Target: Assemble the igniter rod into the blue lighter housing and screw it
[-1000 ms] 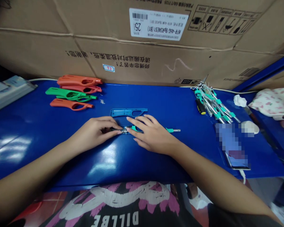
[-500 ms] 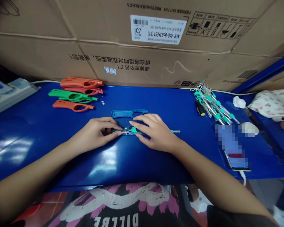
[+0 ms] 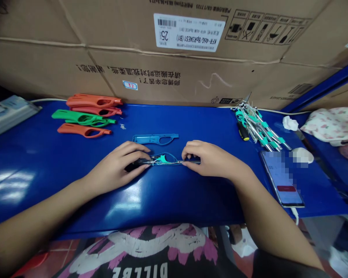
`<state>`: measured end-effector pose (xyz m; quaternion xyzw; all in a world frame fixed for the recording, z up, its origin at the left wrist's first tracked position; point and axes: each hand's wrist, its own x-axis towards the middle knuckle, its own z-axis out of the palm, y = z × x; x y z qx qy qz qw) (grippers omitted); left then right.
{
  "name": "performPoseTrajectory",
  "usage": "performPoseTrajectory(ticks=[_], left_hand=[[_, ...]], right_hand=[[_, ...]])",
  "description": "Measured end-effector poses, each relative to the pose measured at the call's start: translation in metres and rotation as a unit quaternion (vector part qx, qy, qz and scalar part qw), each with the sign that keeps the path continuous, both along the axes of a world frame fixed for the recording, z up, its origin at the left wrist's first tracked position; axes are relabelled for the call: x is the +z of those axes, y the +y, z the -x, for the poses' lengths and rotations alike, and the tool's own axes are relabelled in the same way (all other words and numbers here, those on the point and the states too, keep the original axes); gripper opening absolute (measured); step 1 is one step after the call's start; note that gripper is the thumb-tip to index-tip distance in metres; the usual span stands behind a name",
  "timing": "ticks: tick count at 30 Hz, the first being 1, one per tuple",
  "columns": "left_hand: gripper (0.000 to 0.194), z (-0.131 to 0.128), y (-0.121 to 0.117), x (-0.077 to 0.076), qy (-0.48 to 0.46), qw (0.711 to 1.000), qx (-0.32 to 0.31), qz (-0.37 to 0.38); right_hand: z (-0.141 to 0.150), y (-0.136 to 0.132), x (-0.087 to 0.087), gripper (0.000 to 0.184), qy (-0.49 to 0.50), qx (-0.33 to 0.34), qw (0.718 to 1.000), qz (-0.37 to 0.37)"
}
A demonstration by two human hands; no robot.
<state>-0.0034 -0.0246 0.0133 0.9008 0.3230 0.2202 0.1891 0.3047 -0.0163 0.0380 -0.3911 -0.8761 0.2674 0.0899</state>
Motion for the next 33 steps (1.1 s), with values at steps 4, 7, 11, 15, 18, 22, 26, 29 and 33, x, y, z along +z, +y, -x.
performPoseTrajectory(ticks=[4,7,11,15,18,22,26,29,33], left_hand=[[0.017,0.000,0.001,-0.003,0.004,1.000,-0.008,0.014],[0.016,0.000,0.001,-0.003,0.003,1.000,-0.010,0.018],[0.016,0.000,0.001,-0.004,-0.002,1.000,-0.008,0.017],[0.016,0.000,0.001,-0.007,-0.012,1.000,-0.008,0.020],[0.017,0.000,0.000,-0.010,-0.028,0.999,-0.008,0.028],[0.017,-0.003,-0.001,-0.014,-0.052,0.998,-0.009,0.037],[0.022,-0.003,-0.002,-0.010,-0.065,0.997,-0.012,0.044],[0.019,0.002,0.001,-0.001,-0.046,0.999,-0.017,0.022],[0.018,0.013,0.006,0.012,0.025,1.000,-0.001,-0.009]], right_hand=[[0.002,0.001,-0.004,0.011,-0.016,-0.015,0.999,0.039],[0.004,0.000,-0.004,0.011,-0.022,-0.026,0.999,0.040],[0.004,0.002,-0.003,0.013,-0.001,-0.025,0.999,0.026],[0.003,0.006,-0.005,0.014,0.009,-0.019,1.000,0.016],[0.005,0.006,-0.009,0.017,0.029,-0.016,0.999,-0.028],[0.012,0.004,-0.018,0.038,-0.008,-0.043,0.989,-0.143],[0.015,0.005,-0.025,0.040,-0.073,-0.046,0.980,-0.178],[0.010,0.007,-0.023,0.026,-0.084,-0.055,0.978,-0.184],[0.004,0.009,-0.018,0.008,-0.097,-0.071,0.975,-0.188]])
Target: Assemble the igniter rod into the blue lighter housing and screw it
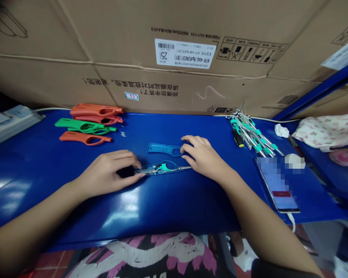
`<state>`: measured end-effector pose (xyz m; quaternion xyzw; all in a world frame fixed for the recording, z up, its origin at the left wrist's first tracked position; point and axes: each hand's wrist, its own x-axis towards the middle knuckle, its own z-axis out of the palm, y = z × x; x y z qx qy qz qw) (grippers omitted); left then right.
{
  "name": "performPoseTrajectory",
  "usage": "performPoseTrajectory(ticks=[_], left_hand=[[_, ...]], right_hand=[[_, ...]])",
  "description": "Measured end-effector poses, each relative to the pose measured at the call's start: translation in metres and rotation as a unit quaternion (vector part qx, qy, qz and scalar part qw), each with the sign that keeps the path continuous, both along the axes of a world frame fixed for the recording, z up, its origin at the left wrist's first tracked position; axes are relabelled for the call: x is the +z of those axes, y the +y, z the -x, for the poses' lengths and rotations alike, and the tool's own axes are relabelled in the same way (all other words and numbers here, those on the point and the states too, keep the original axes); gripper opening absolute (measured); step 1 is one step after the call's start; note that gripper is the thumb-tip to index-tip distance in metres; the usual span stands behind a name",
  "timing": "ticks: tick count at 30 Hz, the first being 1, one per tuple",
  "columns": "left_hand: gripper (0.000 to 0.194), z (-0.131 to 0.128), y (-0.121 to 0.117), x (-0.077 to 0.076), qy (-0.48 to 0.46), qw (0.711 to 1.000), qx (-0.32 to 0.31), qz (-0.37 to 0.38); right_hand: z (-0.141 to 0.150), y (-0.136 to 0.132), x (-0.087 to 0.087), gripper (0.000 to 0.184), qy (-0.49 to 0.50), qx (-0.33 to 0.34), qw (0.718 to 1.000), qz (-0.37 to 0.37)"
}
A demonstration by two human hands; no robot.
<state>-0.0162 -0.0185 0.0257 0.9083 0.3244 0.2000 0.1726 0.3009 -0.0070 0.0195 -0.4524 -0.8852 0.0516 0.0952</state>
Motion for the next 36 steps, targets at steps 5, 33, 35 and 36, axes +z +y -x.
performPoseTrajectory(ticks=[5,33,35,36], left_hand=[[0.020,0.007,0.004,0.001,0.062,0.998,-0.027,0.002],[0.039,-0.005,-0.001,-0.010,-0.063,0.996,0.013,-0.069],[0.037,-0.005,-0.001,-0.007,-0.040,0.998,0.007,-0.056],[0.035,-0.005,-0.001,-0.007,-0.028,0.998,0.006,-0.050]], right_hand=[[-0.002,0.002,0.003,0.005,-0.001,0.004,1.000,0.021],[0.030,-0.020,0.001,0.043,0.191,0.032,0.971,0.140],[0.031,-0.020,0.000,0.038,0.156,0.048,0.980,0.116],[0.031,-0.019,-0.001,0.038,0.138,0.055,0.983,0.104]])
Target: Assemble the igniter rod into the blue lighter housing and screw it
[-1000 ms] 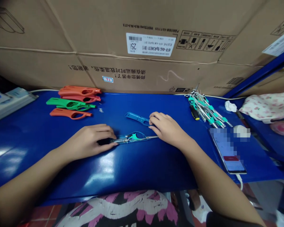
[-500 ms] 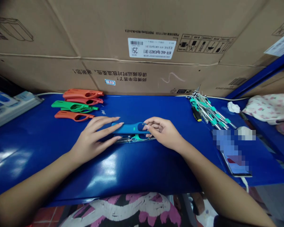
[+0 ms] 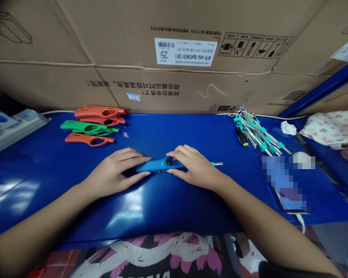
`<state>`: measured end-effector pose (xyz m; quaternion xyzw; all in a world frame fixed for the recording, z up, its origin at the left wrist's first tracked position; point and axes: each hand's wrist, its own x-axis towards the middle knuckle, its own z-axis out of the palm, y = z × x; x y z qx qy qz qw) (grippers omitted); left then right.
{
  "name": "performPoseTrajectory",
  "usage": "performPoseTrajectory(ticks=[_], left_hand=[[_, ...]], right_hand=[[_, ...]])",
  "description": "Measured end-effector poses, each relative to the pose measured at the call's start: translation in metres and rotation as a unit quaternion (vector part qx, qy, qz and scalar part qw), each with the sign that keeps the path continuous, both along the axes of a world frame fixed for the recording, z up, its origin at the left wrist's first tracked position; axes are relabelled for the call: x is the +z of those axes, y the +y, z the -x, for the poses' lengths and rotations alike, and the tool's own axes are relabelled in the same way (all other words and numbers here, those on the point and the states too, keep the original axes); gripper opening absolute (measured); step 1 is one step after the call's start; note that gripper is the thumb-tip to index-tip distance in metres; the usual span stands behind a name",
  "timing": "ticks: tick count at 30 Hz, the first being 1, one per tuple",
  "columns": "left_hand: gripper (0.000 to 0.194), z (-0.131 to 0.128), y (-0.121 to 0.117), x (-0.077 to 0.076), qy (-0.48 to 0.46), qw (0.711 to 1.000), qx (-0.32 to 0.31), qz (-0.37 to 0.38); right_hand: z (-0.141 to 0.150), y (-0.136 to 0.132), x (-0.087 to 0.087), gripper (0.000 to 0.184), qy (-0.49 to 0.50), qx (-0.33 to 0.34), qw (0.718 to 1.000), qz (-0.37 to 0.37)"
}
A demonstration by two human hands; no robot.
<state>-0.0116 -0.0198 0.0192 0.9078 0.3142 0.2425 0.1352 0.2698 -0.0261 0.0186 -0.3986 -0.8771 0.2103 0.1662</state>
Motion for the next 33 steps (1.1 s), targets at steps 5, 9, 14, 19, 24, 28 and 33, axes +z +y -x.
performPoseTrajectory(ticks=[5,9,14,19,24,28,33], left_hand=[[0.030,-0.0004,0.0004,0.0006,0.049,0.998,-0.003,0.025],[0.031,-0.0007,0.0009,-0.0017,0.068,0.997,-0.003,0.023],[0.032,-0.0009,0.0002,-0.0036,0.074,0.997,0.005,0.024],[0.033,-0.0007,-0.0003,-0.0047,0.068,0.998,0.008,0.016],[0.033,-0.0009,-0.0005,-0.0043,0.068,0.997,0.015,0.013],[0.033,-0.0017,-0.0008,-0.0050,0.081,0.996,0.016,0.015],[0.033,-0.0026,-0.0012,-0.0066,0.088,0.996,0.022,0.018]], right_hand=[[-0.0001,0.0006,-0.0020,0.038,-0.047,0.014,0.998,-0.041],[-0.0001,0.0003,-0.0027,0.037,-0.047,0.018,0.998,-0.046],[0.0005,0.0010,-0.0046,0.039,-0.048,0.013,0.998,-0.045],[0.0010,0.0004,-0.0057,0.039,-0.048,0.009,0.998,-0.039],[0.0010,0.0002,-0.0046,0.039,-0.046,0.004,0.998,-0.042],[0.0005,0.0006,-0.0054,0.040,-0.054,0.005,0.998,-0.044],[0.0002,0.0009,-0.0070,0.040,-0.057,0.005,0.997,-0.054]])
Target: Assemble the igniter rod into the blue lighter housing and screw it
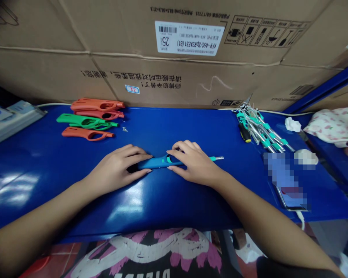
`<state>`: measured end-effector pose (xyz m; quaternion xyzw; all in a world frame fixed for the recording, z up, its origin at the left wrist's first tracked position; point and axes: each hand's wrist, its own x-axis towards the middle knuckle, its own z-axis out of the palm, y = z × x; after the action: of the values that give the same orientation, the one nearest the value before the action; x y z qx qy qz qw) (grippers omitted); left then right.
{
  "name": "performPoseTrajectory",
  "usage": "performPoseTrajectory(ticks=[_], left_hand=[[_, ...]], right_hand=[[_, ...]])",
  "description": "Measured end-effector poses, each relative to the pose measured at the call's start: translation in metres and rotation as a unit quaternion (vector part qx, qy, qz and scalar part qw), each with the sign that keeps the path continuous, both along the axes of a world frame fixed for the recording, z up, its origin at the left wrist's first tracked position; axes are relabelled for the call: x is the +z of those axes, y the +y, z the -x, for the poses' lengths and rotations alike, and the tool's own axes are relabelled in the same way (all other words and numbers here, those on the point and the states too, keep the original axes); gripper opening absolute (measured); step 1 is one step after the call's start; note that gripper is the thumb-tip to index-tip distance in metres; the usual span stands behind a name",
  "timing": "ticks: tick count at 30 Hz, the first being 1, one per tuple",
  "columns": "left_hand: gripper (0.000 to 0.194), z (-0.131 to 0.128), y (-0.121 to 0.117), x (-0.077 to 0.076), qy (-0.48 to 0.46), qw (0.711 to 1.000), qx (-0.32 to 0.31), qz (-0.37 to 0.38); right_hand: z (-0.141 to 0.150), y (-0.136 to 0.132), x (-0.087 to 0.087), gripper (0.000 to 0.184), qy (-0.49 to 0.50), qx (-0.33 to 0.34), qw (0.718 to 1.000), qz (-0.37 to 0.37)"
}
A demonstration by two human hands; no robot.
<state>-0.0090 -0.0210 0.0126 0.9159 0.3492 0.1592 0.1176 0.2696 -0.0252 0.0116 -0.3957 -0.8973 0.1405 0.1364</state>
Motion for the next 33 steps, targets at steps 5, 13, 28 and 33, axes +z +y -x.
performPoseTrajectory(ticks=[5,13,28,33], left_hand=[[0.035,0.000,-0.001,-0.002,0.010,1.000,-0.005,-0.014],[0.035,-0.001,-0.002,0.000,0.022,0.999,-0.017,-0.016],[0.028,-0.004,-0.007,0.003,-0.068,0.996,-0.042,0.033],[0.028,-0.001,-0.002,0.005,-0.051,0.998,-0.032,0.011]], right_hand=[[0.000,0.000,0.001,0.043,-0.008,0.011,1.000,-0.014],[-0.001,0.001,0.001,0.027,0.001,0.043,0.999,-0.021],[-0.001,-0.005,0.002,0.022,0.064,0.031,0.997,-0.043],[-0.003,-0.001,0.009,0.020,0.043,-0.027,0.999,-0.004]])
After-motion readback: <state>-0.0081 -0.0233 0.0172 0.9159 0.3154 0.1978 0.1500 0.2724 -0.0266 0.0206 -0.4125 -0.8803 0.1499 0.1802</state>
